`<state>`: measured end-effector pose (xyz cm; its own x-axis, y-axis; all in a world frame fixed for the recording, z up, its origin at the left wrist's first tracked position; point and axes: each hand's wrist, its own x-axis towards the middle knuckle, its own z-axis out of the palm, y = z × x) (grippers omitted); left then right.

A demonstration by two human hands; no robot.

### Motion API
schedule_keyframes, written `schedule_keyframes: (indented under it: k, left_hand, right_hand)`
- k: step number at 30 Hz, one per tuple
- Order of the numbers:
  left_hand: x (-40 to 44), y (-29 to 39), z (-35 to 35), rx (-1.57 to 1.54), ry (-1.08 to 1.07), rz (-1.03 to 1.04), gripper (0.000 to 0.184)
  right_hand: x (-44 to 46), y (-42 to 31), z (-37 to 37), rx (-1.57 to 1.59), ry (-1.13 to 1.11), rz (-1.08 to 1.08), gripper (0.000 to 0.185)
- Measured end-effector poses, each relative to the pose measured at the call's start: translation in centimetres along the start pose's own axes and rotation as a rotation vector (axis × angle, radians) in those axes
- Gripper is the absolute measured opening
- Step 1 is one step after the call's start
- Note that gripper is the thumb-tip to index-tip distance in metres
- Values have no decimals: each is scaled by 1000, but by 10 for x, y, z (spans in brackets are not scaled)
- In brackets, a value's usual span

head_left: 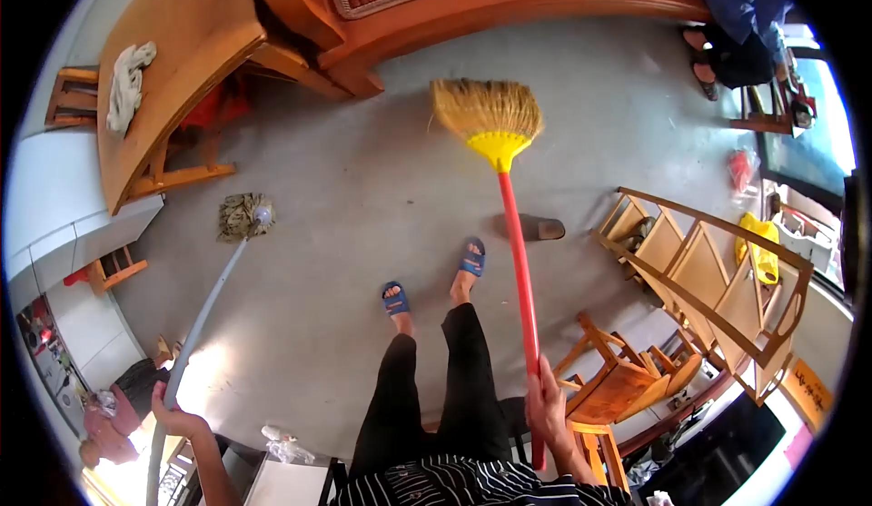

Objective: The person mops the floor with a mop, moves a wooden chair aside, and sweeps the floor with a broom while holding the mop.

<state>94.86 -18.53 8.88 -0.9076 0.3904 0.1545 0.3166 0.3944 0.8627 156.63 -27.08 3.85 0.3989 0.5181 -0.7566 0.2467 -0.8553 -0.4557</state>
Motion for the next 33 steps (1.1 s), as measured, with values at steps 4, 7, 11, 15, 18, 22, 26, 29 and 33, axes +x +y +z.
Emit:
schedule_keyframes:
  k: [4, 7, 11, 15, 18, 22, 26, 29, 33]
  left_hand:
    - [4, -2, -4, -136, -49, 39, 30]
    - [11, -16, -14, -209, -140, 159, 22]
    - [18, -33, -28, -272, -157, 152, 25]
    - [18, -50, -55, -246, -212, 176, 27]
    - [16, -57, -69, -305, -231, 189, 26]
    - [19, -76, -87, -319, -196, 177, 25]
    - [19, -96, -101, -424, -165, 200, 23]
    - [16, -113, -115, -439, -161, 172, 23]
    - [29, -136, -133, -477, -113, 124, 23]
  right_hand:
    - [87, -39, 30, 47, 120, -294, 42]
    - [152, -106, 57, -65, 83, -431, 37]
    - [159, -108, 114, -309, 64, -531, 34]
    - [54, -22, 141, -450, 12, -426, 39]
    - [-16, 41, 138, -604, 19, -598, 37]
    - [-107, 23, 115, -576, -203, -261, 37]
    - [-164, 17, 111, -687, -171, -235, 44]
    - [-174, 25, 116, -637, -199, -224, 46]
    - [-159, 40, 137, -634, -194, -353, 47]
